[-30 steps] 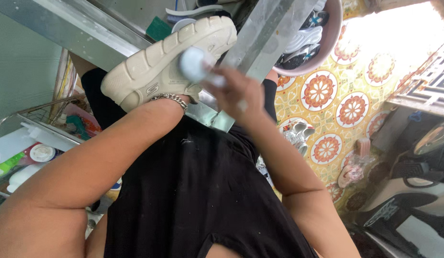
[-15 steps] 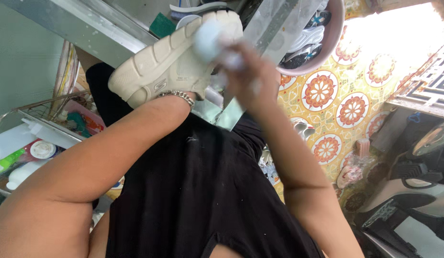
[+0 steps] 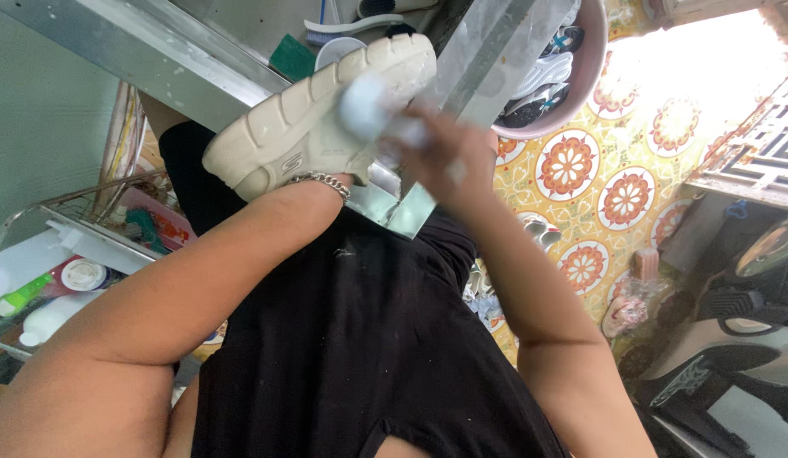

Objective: The person scrubs the soles and sides of shoes with a brush and soapy water from a cup, then rinses them under a faucet.

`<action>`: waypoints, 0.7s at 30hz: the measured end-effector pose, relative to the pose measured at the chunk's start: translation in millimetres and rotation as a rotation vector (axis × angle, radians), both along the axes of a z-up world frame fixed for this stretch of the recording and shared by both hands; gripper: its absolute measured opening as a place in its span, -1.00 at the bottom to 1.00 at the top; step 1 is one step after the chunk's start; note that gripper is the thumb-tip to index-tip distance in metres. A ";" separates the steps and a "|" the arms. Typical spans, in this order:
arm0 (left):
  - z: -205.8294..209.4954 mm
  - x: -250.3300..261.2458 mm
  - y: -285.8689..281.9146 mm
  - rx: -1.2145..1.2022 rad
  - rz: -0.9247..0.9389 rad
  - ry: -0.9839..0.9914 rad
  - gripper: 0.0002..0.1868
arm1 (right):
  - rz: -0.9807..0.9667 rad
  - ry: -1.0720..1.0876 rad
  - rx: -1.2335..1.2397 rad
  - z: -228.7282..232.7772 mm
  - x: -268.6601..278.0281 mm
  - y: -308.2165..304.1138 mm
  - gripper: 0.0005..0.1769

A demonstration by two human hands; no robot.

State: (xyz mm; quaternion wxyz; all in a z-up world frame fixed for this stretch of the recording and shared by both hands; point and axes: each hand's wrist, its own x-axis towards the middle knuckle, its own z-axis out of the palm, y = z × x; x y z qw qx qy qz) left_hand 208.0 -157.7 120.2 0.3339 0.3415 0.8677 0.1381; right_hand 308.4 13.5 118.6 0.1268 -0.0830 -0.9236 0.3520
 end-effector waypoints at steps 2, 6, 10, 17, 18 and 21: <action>-0.4 2.7 -1.0 0.002 -0.010 -0.007 -0.45 | -0.182 -0.120 -0.139 0.2 -17.4 16.7 -0.68; 0.6 4.9 0.9 -0.005 -0.010 -0.007 -0.46 | -0.072 -0.188 -0.019 11.2 -18.0 -18.5 -0.63; -2.2 0.7 -1.6 -0.007 -0.013 -0.003 -0.47 | -0.005 0.024 0.059 12.0 -21.2 0.1 -0.56; -9.4 0.9 0.2 0.004 0.010 -0.001 -0.48 | -0.143 -0.326 0.023 11.9 -21.2 -20.7 -0.57; -10.1 0.2 0.0 0.002 0.011 -0.002 -0.48 | -0.135 -0.255 -0.045 11.8 -19.4 -19.3 -0.57; -12.0 -1.0 0.7 0.008 0.013 0.004 -0.49 | -0.245 -0.008 -0.054 4.4 -29.3 13.3 -0.69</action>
